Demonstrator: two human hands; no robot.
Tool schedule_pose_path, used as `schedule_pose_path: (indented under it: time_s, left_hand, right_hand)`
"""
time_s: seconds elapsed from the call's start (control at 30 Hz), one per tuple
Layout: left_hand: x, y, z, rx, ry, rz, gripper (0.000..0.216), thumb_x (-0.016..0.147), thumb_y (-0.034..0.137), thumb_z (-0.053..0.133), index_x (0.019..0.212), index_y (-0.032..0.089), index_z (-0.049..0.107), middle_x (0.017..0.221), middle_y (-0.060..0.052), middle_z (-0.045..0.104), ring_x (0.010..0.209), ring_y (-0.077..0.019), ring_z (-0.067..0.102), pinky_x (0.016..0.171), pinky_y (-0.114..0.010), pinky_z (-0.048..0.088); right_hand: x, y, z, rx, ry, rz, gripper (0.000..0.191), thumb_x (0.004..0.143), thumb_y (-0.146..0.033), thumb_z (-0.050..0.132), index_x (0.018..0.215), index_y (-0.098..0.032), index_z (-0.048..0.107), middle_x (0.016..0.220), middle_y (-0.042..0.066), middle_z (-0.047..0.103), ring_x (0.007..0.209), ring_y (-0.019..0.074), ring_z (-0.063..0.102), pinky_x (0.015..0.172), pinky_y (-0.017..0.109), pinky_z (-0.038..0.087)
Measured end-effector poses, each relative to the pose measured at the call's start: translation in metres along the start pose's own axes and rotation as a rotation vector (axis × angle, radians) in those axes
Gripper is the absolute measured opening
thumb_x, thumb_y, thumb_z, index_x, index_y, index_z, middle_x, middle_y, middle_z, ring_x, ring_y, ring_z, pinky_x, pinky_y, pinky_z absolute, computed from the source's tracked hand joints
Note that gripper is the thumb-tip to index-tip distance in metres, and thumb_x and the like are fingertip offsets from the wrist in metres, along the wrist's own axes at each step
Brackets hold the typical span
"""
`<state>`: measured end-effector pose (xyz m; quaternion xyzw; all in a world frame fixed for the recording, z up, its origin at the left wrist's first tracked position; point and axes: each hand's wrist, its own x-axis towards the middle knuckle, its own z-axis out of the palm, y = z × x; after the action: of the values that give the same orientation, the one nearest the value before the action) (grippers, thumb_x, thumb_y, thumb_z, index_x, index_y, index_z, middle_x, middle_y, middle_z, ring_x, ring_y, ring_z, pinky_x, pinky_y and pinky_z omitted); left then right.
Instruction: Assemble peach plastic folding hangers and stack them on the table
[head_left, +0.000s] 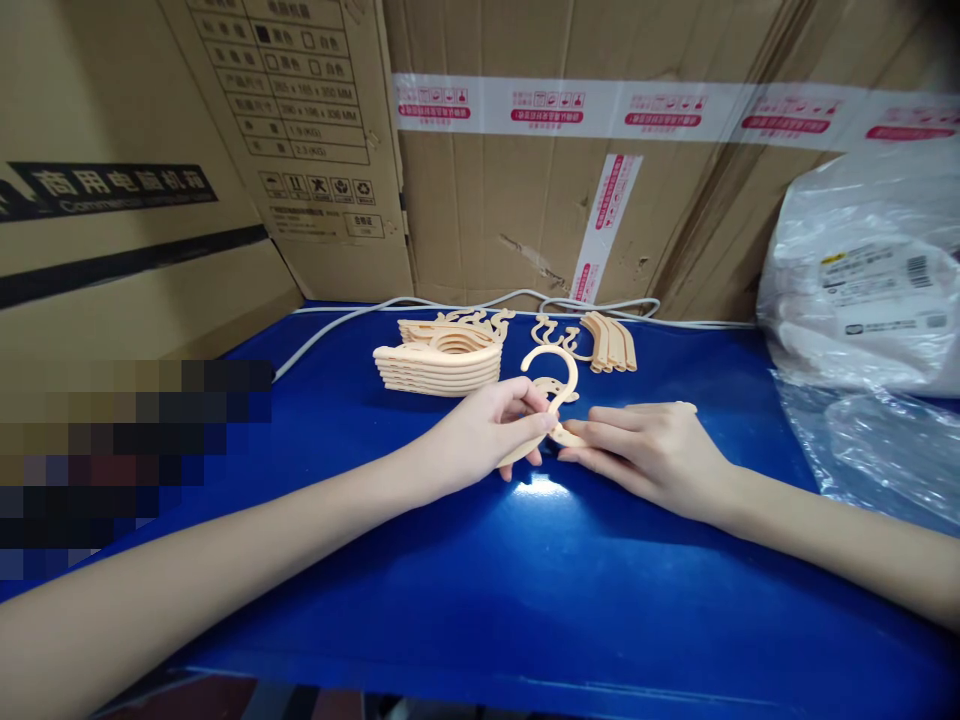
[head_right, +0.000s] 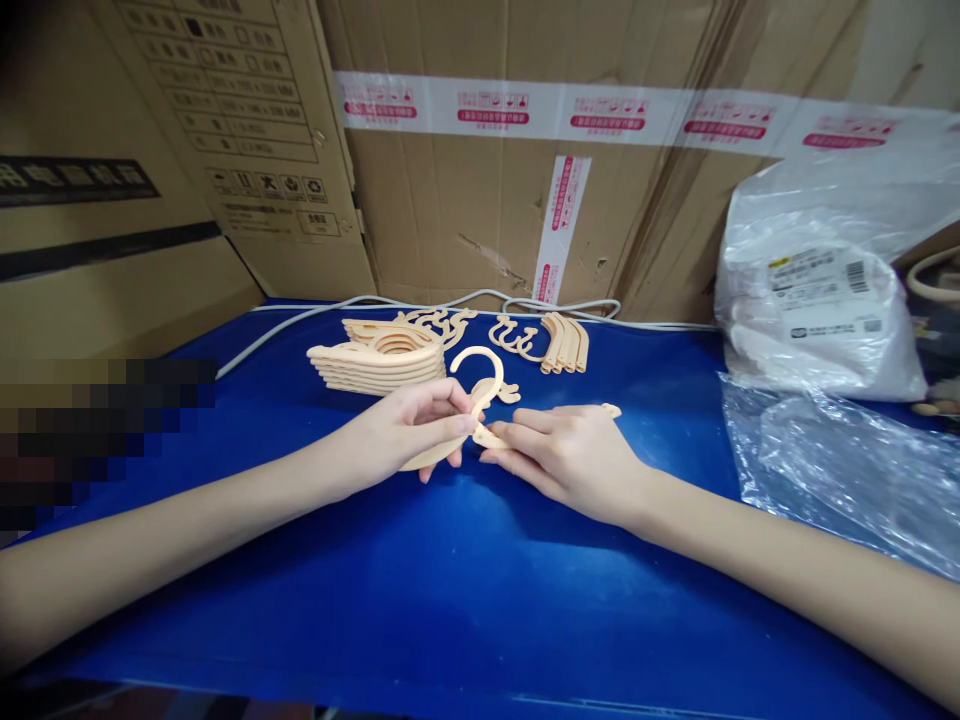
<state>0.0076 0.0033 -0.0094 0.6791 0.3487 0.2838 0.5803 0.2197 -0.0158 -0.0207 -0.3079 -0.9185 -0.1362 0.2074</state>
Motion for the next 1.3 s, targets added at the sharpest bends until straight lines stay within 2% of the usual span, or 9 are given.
schedule_pose_path:
  time_s: [0.5, 0.83, 0.93, 1.2, 1.3]
  left_hand:
    - [0.0022, -0.0014, -0.0006, -0.060, -0.014, -0.034, 0.018, 0.078, 0.030, 0.063, 0.079, 0.016, 0.052, 0.069, 0.000, 0.058, 0.063, -0.0118, 0.060, 0.042, -0.016, 0.045]
    - [0.0025, -0.0032, -0.0021, -0.051, -0.034, -0.042, 0.015, 0.081, 0.029, 0.061, 0.080, 0.014, 0.057, 0.070, -0.001, 0.062, 0.063, -0.0117, 0.062, 0.044, -0.016, 0.048]
    - [0.0031, -0.0040, -0.0037, -0.031, -0.064, -0.031, 0.017, 0.083, 0.031, 0.061, 0.080, 0.014, 0.058, 0.068, -0.001, 0.062, 0.058, -0.0100, 0.060, 0.044, -0.016, 0.048]
    - [0.0058, -0.0073, -0.0054, 0.002, -0.110, -0.039, 0.016, 0.085, 0.029, 0.055, 0.083, 0.013, 0.057, 0.079, -0.004, 0.066, 0.058, -0.0090, 0.061, 0.042, -0.014, 0.047]
    - [0.0064, -0.0073, -0.0052, -0.014, -0.113, -0.042, 0.014, 0.086, 0.027, 0.054, 0.082, 0.014, 0.055, 0.078, -0.004, 0.065, 0.056, -0.0086, 0.061, 0.041, -0.014, 0.047]
  right_hand:
    - [0.0010, -0.0031, -0.0017, -0.029, -0.030, 0.000, 0.037, 0.100, -0.035, 0.039, 0.089, -0.016, 0.068, 0.062, -0.001, 0.061, 0.048, 0.0077, 0.054, 0.047, 0.025, 0.029]
    - [0.0026, -0.0032, -0.0030, -0.006, -0.040, 0.019, 0.036, 0.100, -0.034, 0.039, 0.086, -0.018, 0.068, 0.059, -0.002, 0.060, 0.047, 0.0076, 0.052, 0.047, 0.025, 0.028]
    - [0.0029, -0.0036, -0.0026, 0.002, -0.013, 0.025, 0.034, 0.099, -0.033, 0.042, 0.084, -0.019, 0.069, 0.059, -0.002, 0.059, 0.048, 0.0079, 0.051, 0.049, 0.025, 0.029]
    - [0.0039, 0.0001, -0.0002, 0.076, 0.027, 0.013, 0.028, 0.096, -0.032, 0.049, 0.080, -0.019, 0.067, 0.060, -0.002, 0.059, 0.054, 0.0097, 0.050, 0.057, 0.027, 0.031]
    - [0.0044, 0.0012, -0.0003, 0.018, 0.082, 0.037, 0.026, 0.093, -0.037, 0.053, 0.078, -0.018, 0.064, 0.068, 0.001, 0.062, 0.066, 0.0142, 0.053, 0.066, 0.031, 0.034]
